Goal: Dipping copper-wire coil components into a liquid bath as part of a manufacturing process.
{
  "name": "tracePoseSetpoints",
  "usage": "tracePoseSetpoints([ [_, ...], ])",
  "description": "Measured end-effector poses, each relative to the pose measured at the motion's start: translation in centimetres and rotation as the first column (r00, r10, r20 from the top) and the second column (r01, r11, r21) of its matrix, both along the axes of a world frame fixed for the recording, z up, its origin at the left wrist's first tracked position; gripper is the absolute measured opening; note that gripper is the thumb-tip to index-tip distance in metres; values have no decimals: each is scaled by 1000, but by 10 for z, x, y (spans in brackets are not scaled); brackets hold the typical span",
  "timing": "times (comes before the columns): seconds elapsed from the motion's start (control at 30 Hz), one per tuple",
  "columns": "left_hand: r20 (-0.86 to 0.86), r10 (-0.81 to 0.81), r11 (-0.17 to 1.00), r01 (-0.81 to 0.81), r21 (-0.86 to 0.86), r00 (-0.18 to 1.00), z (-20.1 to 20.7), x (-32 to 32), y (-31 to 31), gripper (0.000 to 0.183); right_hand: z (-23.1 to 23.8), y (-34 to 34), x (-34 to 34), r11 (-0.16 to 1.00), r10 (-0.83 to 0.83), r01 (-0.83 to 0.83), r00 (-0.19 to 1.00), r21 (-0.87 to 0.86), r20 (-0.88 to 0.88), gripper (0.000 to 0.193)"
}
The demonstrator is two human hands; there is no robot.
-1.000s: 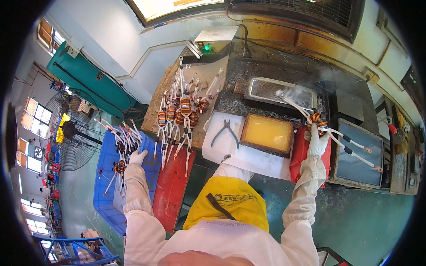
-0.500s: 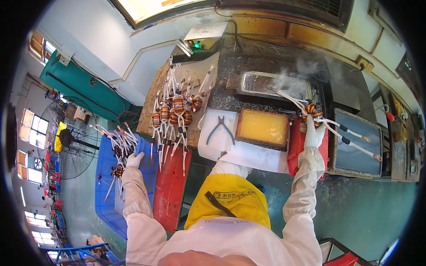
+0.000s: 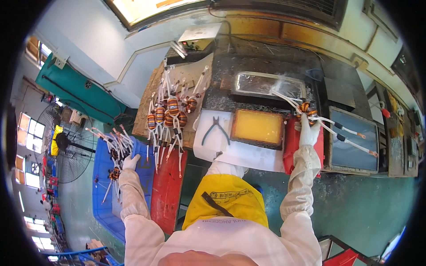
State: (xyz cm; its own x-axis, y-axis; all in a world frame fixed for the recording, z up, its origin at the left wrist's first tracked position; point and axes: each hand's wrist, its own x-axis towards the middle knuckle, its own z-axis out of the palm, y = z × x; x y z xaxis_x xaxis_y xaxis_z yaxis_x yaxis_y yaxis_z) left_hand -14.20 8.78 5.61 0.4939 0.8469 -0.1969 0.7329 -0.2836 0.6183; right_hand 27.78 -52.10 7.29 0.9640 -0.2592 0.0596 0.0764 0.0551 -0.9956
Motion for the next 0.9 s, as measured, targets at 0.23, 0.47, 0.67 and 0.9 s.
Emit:
tracePoseSetpoints([
  [0.23, 26, -32, 999, 32, 2, 999, -19, -15, 23, 41, -2, 0, 4, 999, 40, -40, 999, 31, -2, 32],
  [0.47, -22, 13, 1000, -12, 20, 1000, -5, -4, 7, 49, -5, -2, 2, 1000, 30, -30, 1000, 5, 8, 38],
  [0.67, -101, 20, 999, -17, 32, 995, 11, -5, -3, 55, 1, 1, 0, 999, 46, -46, 999, 6, -10, 45],
  [0.9, -94, 36, 999, -33, 26, 995, 5, -11, 3, 54, 7, 6, -2, 999, 38, -38, 999, 29, 3, 36],
])
